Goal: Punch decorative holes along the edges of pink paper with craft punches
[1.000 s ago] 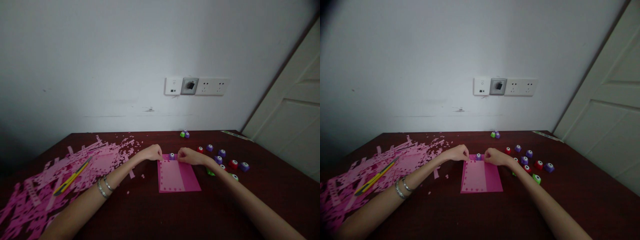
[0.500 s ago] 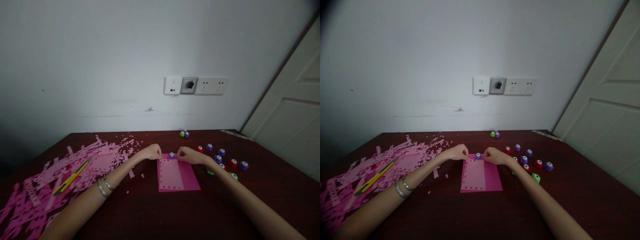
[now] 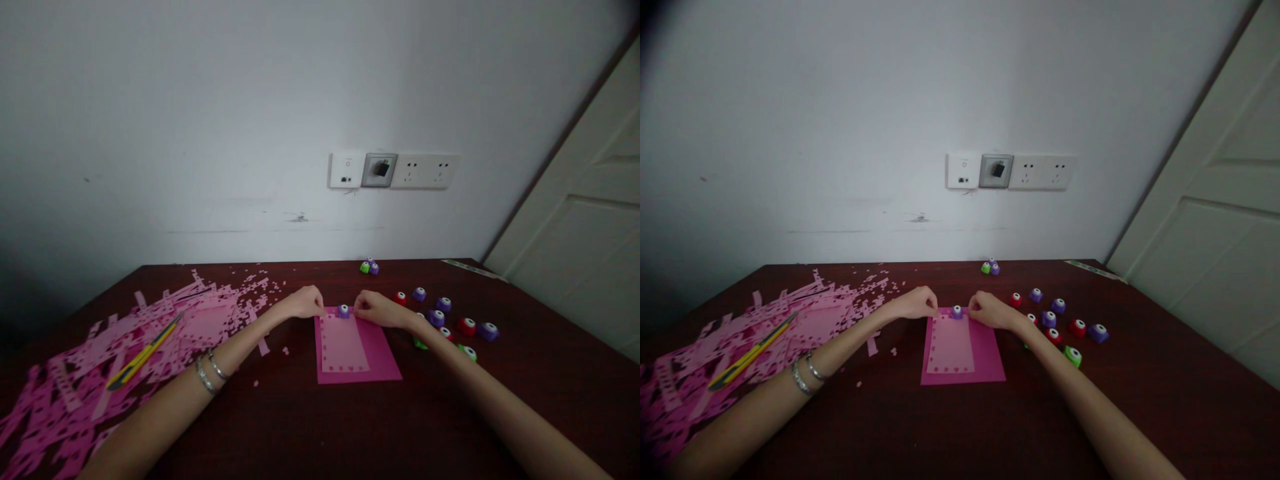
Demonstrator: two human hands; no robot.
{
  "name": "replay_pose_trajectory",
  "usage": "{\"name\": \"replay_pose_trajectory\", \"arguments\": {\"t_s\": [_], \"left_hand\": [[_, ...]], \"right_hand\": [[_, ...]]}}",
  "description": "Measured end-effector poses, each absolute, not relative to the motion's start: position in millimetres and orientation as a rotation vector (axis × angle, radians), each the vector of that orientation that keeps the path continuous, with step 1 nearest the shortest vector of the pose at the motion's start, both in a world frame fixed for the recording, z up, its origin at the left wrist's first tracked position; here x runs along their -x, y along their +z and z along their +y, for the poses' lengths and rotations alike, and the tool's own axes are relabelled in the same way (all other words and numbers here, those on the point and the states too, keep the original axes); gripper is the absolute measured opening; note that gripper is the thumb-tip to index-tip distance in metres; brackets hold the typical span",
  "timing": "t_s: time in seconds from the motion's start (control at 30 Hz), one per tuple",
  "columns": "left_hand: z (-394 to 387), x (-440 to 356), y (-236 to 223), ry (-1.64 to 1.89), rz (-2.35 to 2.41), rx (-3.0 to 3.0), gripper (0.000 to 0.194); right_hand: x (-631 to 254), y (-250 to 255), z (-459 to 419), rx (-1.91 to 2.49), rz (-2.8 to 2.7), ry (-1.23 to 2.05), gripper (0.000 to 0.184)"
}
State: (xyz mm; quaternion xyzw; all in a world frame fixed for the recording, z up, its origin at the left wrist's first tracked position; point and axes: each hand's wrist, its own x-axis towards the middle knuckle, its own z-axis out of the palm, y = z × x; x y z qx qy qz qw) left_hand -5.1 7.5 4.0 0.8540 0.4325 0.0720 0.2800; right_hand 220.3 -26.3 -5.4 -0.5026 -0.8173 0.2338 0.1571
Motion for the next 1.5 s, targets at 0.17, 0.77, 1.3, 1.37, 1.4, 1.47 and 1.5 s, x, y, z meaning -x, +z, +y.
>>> {"name": "replay_pose_trajectory", "arguments": {"t_s": [0.17,0.77,1.3,1.37,1.4,1.47,1.5], "left_hand": [[8,5,4,0.184,1.174,-2.282,0.02],[8,6,5,0.186,1.18,-2.278,0.018],[8,6,3,0.181,1.233,-2.298,0.027],[8,7,6,0.213,1.327,-2.315,0.032],[8,7,7,0.244,1.386,-2.327,0.033],[9,8,11,0.32,1.495,-2.347,0.034],[9,9,13,0.355,1.526,-2.356,0.034]], "right_hand": [[-219,-5,-27,1.429,-2.33,0.655,0.015],[-218,-9,-26,1.46,-2.311,0.584,0.014],[-220,-9,-25,1.415,-2.315,0.572,0.016],[-222,-5,-26,1.401,-2.312,0.594,0.015],[-223,-2,-26,1.396,-2.302,0.6,0.016],[-224,3,-27,1.41,-2.265,0.601,0.019],[-225,6,-27,1.426,-2.243,0.604,0.022]]}}
